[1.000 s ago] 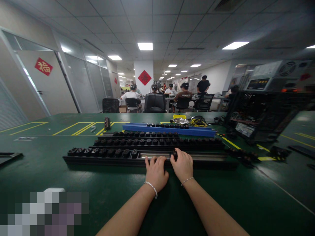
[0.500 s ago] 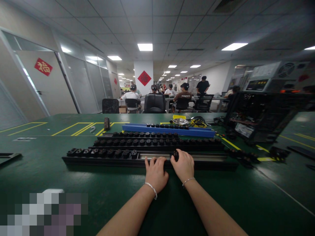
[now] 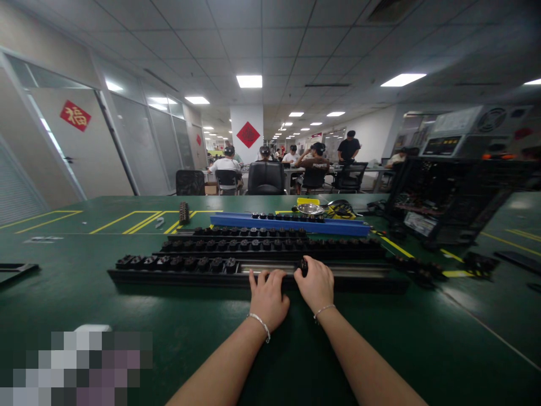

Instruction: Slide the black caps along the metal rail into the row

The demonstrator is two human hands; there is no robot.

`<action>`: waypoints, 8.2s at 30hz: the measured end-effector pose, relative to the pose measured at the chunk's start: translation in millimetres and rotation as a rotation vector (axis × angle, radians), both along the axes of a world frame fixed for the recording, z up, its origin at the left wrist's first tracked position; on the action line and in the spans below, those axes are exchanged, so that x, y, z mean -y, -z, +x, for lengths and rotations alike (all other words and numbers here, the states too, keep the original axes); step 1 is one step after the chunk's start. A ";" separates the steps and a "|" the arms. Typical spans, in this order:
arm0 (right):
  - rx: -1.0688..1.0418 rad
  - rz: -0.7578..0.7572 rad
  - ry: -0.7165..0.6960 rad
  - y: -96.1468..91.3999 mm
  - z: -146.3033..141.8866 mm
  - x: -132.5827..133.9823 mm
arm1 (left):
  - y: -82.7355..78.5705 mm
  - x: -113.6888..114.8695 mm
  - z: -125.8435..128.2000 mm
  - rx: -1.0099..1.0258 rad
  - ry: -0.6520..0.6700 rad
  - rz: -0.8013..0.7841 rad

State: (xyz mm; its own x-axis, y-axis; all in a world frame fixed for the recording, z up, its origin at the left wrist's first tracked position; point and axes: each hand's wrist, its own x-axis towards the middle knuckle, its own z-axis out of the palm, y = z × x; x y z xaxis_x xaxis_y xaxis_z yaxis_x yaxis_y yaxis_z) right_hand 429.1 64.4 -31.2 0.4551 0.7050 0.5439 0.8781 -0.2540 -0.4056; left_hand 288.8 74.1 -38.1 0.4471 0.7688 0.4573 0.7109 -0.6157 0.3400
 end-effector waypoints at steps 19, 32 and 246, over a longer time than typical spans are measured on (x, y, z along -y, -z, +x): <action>-0.006 -0.063 0.029 -2.7 0.9 2.8 | -6.0 3.3 -0.4 -0.048 -0.015 -0.039; -0.019 -0.062 0.039 -3.1 1.8 2.3 | -4.4 2.5 -0.8 -0.013 -0.003 -0.019; -0.106 -0.193 0.125 -19.8 51.0 14.4 | -5.4 2.4 -1.5 -0.043 -0.009 -0.043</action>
State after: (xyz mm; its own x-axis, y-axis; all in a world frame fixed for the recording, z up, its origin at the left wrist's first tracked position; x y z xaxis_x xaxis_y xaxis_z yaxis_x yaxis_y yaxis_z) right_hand 480.1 50.0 -11.4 0.5923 0.7261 0.3492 0.7904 -0.4396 -0.4267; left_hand 287.3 71.7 -32.8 0.4583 0.7917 0.4041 0.7309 -0.5943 0.3355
